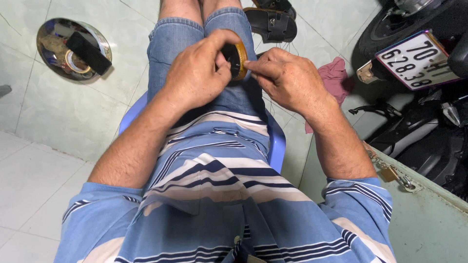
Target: The person sits on a blue plastic stool and sews the sole of a black shoe using a needle and thread. They repeatedly push the needle through the shoe's edge and pull the thread to secure the sole.
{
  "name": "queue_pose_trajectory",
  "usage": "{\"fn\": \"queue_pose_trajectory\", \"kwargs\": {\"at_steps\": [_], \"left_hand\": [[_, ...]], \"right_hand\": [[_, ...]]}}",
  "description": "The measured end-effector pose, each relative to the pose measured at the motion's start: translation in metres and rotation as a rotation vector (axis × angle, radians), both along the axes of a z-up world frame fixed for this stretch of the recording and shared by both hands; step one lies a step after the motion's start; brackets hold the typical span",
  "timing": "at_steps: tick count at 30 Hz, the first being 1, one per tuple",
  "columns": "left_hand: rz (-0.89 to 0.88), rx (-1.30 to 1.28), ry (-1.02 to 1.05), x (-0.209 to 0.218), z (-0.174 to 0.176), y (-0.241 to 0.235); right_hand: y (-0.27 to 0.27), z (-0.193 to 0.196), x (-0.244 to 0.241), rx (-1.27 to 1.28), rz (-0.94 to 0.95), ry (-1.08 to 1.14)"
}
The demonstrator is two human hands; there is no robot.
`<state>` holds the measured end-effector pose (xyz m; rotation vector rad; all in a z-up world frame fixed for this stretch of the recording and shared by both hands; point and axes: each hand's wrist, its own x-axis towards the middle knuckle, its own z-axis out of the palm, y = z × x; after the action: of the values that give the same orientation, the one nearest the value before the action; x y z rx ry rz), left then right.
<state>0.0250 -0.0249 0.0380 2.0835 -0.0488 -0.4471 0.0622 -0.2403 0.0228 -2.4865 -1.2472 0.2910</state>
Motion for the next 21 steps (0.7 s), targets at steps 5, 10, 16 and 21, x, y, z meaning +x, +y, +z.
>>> {"fn": "queue_pose_trajectory", "kwargs": {"at_steps": [5,10,16,21], "left_hand": [[-0.031,0.176,0.032,-0.003,-0.002,-0.003],[0.011,-0.123,0.174,0.002,0.0,-0.001],[0.133,-0.519,0.242,0.003,-0.039,0.001],[0.142,-0.469,0.206,0.0,-0.036,0.012]], "right_hand": [[0.002,-0.001,-0.001,0.018,0.007,0.003],[0.005,0.007,-0.001,-0.059,0.02,0.048],[-0.024,0.075,0.01,-0.432,-0.069,-0.177],[-0.003,0.052,0.018,-0.22,-0.147,0.318]]}}
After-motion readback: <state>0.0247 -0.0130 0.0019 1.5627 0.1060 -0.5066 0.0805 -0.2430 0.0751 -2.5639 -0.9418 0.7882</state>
